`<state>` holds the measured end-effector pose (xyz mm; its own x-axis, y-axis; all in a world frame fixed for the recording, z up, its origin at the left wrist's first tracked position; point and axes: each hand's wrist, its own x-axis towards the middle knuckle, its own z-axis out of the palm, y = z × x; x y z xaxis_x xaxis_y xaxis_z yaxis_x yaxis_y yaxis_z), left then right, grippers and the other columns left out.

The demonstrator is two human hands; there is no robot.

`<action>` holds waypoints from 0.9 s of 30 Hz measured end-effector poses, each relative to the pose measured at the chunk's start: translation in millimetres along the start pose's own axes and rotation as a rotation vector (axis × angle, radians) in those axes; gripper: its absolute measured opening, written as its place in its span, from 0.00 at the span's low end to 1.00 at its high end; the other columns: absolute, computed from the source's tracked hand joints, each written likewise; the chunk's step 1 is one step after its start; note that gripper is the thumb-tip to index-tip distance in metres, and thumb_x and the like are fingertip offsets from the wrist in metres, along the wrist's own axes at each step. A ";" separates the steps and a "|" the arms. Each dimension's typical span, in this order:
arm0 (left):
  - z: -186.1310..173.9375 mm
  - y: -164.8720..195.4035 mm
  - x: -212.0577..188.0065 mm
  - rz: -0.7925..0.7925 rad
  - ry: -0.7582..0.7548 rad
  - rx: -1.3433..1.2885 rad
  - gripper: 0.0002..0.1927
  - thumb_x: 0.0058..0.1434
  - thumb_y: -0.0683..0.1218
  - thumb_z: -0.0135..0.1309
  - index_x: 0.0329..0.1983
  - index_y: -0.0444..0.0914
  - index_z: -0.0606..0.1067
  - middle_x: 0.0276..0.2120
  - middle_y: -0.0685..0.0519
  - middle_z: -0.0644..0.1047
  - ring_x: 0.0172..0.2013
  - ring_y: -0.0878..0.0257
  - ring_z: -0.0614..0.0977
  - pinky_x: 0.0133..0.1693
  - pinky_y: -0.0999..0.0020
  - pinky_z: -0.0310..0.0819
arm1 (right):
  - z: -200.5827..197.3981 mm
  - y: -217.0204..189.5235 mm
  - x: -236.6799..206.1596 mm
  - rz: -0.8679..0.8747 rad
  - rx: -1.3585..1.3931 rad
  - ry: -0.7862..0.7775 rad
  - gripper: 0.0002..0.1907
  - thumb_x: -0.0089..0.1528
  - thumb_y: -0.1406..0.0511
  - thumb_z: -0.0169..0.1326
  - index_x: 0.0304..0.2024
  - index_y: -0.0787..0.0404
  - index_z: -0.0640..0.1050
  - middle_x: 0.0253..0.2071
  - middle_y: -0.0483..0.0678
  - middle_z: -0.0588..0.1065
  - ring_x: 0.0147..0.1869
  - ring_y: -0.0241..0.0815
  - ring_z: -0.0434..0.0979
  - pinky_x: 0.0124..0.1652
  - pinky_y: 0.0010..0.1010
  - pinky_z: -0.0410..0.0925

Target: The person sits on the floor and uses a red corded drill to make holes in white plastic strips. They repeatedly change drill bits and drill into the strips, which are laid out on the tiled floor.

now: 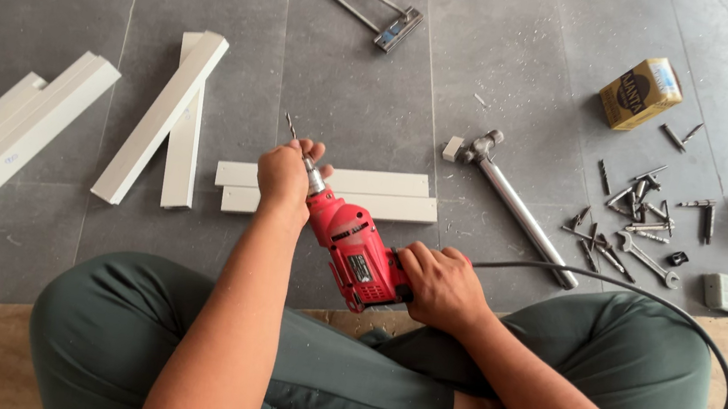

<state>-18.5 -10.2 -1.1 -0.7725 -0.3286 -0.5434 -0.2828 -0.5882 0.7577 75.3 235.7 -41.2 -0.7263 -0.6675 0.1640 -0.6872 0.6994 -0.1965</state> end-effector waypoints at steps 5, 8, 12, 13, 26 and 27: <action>-3.5 -1.2 -4.9 0.017 -0.311 -0.198 0.09 0.71 0.47 0.43 0.40 0.40 0.73 0.37 0.53 0.79 0.29 0.58 0.81 0.28 0.61 0.78 | -2.3 1.0 1.4 0.094 0.124 0.024 0.23 0.40 0.65 0.62 0.37 0.61 0.70 0.35 0.51 0.71 0.35 0.56 0.75 0.37 0.42 0.69; -3.2 -1.3 -10.9 -0.010 -0.386 -0.334 0.07 0.71 0.47 0.45 0.40 0.41 0.73 0.37 0.53 0.79 0.29 0.58 0.80 0.29 0.60 0.78 | -3.2 1.8 -3.4 0.117 0.136 0.032 0.22 0.41 0.64 0.62 0.36 0.61 0.69 0.34 0.51 0.71 0.35 0.57 0.75 0.37 0.42 0.69; -4.3 0.0 -15.8 0.036 -0.331 -0.219 0.09 0.69 0.49 0.46 0.38 0.41 0.72 0.36 0.53 0.78 0.26 0.58 0.81 0.26 0.61 0.78 | -1.4 -1.9 -6.3 0.092 0.122 0.035 0.23 0.42 0.65 0.61 0.38 0.61 0.69 0.34 0.51 0.71 0.34 0.56 0.75 0.36 0.43 0.69; -3.8 0.9 -15.0 0.028 -0.354 -0.188 0.05 0.68 0.47 0.49 0.40 0.43 0.73 0.36 0.54 0.77 0.26 0.59 0.80 0.27 0.62 0.78 | -1.8 -2.3 -6.0 0.102 0.131 0.035 0.23 0.41 0.65 0.61 0.38 0.61 0.69 0.34 0.51 0.71 0.34 0.56 0.75 0.36 0.43 0.69; -2.6 -0.2 -15.4 0.290 -0.450 -0.043 0.11 0.61 0.39 0.60 0.36 0.43 0.68 0.41 0.56 0.76 0.26 0.63 0.80 0.28 0.62 0.80 | -11.5 -6.2 -1.0 0.064 0.093 0.096 0.26 0.37 0.67 0.61 0.39 0.62 0.71 0.35 0.50 0.71 0.31 0.53 0.73 0.35 0.40 0.67; -1.6 2.8 -17.2 0.284 -0.456 -0.012 0.09 0.62 0.41 0.60 0.39 0.43 0.70 0.41 0.56 0.76 0.27 0.63 0.80 0.30 0.62 0.80 | -12.0 -6.7 -0.9 0.071 0.091 0.098 0.25 0.38 0.67 0.61 0.39 0.62 0.71 0.35 0.50 0.71 0.32 0.53 0.74 0.35 0.40 0.66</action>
<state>-5.1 -7.5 9.7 -0.9869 -0.1234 -0.1039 -0.0226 -0.5322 0.8463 80.4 234.7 -28.5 -0.7742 -0.5859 0.2393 -0.6329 0.7149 -0.2972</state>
